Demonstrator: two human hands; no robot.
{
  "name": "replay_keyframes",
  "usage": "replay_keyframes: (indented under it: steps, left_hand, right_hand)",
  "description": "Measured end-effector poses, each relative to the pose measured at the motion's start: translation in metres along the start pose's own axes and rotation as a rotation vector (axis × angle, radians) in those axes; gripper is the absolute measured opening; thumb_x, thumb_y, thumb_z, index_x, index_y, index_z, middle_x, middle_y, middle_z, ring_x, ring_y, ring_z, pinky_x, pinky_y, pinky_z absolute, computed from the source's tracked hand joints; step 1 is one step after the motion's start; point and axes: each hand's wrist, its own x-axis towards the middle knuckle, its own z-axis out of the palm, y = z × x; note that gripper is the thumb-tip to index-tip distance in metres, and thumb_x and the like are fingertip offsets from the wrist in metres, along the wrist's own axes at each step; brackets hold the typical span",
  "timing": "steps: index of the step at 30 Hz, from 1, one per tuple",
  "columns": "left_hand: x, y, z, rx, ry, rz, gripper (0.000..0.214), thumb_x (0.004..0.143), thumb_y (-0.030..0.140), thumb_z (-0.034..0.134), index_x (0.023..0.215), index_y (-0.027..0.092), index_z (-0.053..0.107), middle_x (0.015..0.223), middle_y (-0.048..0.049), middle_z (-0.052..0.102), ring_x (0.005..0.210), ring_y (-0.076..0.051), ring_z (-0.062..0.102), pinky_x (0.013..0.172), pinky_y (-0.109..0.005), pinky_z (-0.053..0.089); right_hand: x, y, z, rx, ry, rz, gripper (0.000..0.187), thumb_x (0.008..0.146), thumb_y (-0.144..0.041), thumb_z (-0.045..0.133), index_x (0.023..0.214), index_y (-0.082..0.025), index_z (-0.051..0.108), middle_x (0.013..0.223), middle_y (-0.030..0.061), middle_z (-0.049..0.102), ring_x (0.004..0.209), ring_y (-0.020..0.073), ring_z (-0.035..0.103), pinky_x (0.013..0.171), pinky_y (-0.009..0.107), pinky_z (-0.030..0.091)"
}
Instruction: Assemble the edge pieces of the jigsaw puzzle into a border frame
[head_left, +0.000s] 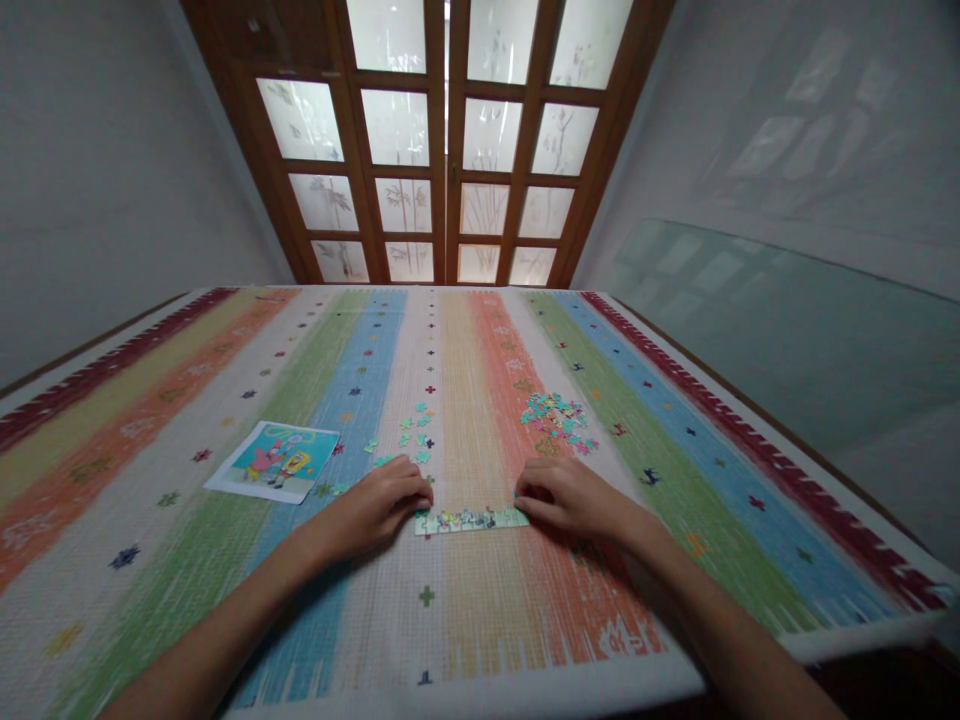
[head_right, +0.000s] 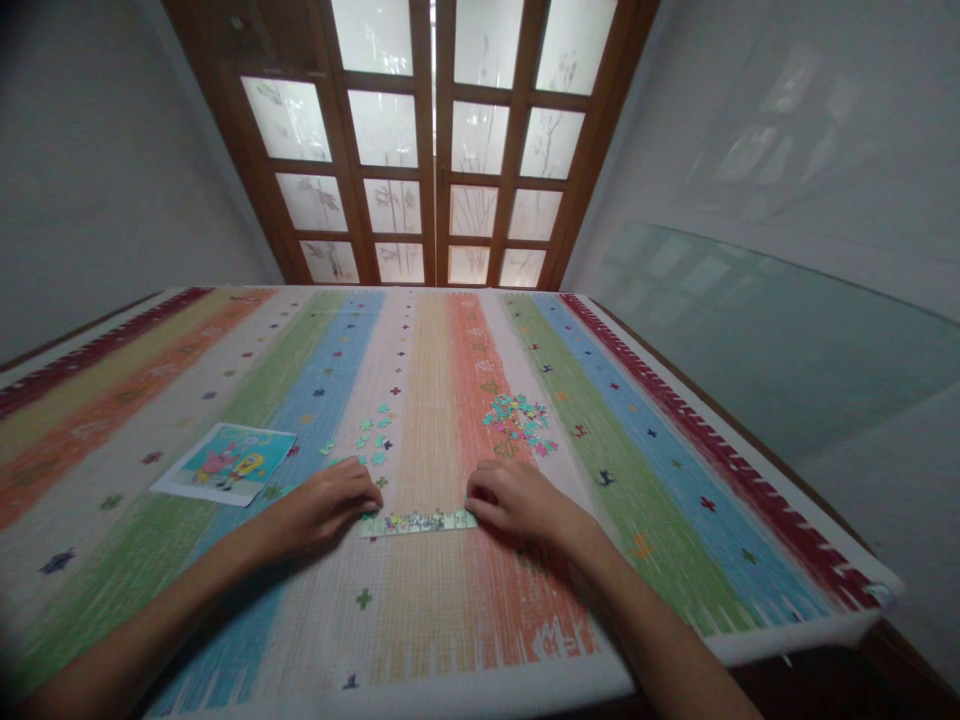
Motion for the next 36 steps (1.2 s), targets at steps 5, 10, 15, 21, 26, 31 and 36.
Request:
replay_keyframes:
  steps: [5,10,15,21,26,31,36]
  left_hand:
    - [-0.0018,-0.0018,0.0024,0.022,0.016,0.008,0.023,0.101,0.010,0.046,0.098,0.021,0.065,0.097,-0.0063,0.063,0.094,-0.021,0.056,0.080,-0.034,0.047]
    - [-0.0019,-0.0024,0.0023,0.031,0.012,0.025,0.024,0.101,0.008,0.046,0.098,0.021,0.065,0.096,-0.0061,0.063,0.092,-0.021,0.056,0.080,-0.034,0.048]
    - [-0.0015,-0.0006,0.0008,0.035,0.012,0.008,0.020,0.103,0.014,0.048,0.096,0.021,0.066,0.095,-0.0060,0.062,0.092,-0.021,0.056,0.079,-0.034,0.048]
    - [-0.0014,0.0004,0.0013,0.033,0.003,0.000,0.018,0.104,0.018,0.051,0.096,0.021,0.067,0.095,-0.0056,0.061,0.092,-0.021,0.056,0.078,-0.033,0.048]
    - [-0.0016,-0.0007,0.0017,0.031,0.002,0.014,0.017,0.103,0.016,0.051,0.096,0.021,0.066,0.094,-0.0056,0.061,0.091,-0.021,0.056,0.078,-0.033,0.047]
    - [-0.0020,-0.0011,0.0018,0.022,0.002,0.004,0.016,0.104,0.019,0.052,0.096,0.021,0.066,0.096,-0.0057,0.061,0.093,-0.021,0.056,0.080,-0.034,0.048]
    - [-0.0024,-0.0021,0.0036,0.041,0.018,0.020,0.015,0.104,0.019,0.052,0.096,0.020,0.065,0.096,-0.0055,0.060,0.091,-0.021,0.055,0.078,-0.033,0.047]
  right_hand:
    - [-0.0002,-0.0003,-0.0001,0.004,0.000,0.001,0.013,0.098,-0.020,0.062,0.090,-0.018,0.072,0.091,0.0087,0.074,0.084,0.0209,0.066,0.076,0.033,0.050]
    - [-0.0005,-0.0009,-0.0008,0.010,0.004,0.003,0.013,0.098,-0.020,0.062,0.090,-0.019,0.072,0.092,0.0086,0.074,0.085,0.0211,0.067,0.077,0.034,0.050]
    - [-0.0005,0.0000,-0.0001,0.019,0.007,-0.001,0.011,0.097,-0.020,0.064,0.089,-0.019,0.071,0.091,0.0088,0.074,0.085,0.0215,0.067,0.077,0.034,0.051]
    - [-0.0006,0.0004,-0.0006,0.018,0.007,-0.001,0.011,0.097,-0.020,0.064,0.089,-0.019,0.071,0.091,0.0082,0.074,0.085,0.0213,0.066,0.078,0.034,0.050]
    - [-0.0005,-0.0006,-0.0015,0.016,-0.002,0.001,0.011,0.098,-0.020,0.063,0.090,-0.019,0.071,0.092,0.0088,0.074,0.085,0.0214,0.067,0.078,0.034,0.050]
    - [-0.0002,0.0013,0.0000,0.007,-0.003,0.004,0.011,0.097,-0.021,0.063,0.089,-0.019,0.071,0.093,0.0092,0.074,0.086,0.0217,0.067,0.078,0.034,0.050]
    - [-0.0004,0.0018,0.0004,0.010,0.000,-0.002,0.012,0.098,-0.021,0.063,0.090,-0.018,0.072,0.092,0.0097,0.074,0.086,0.0218,0.067,0.078,0.034,0.050]
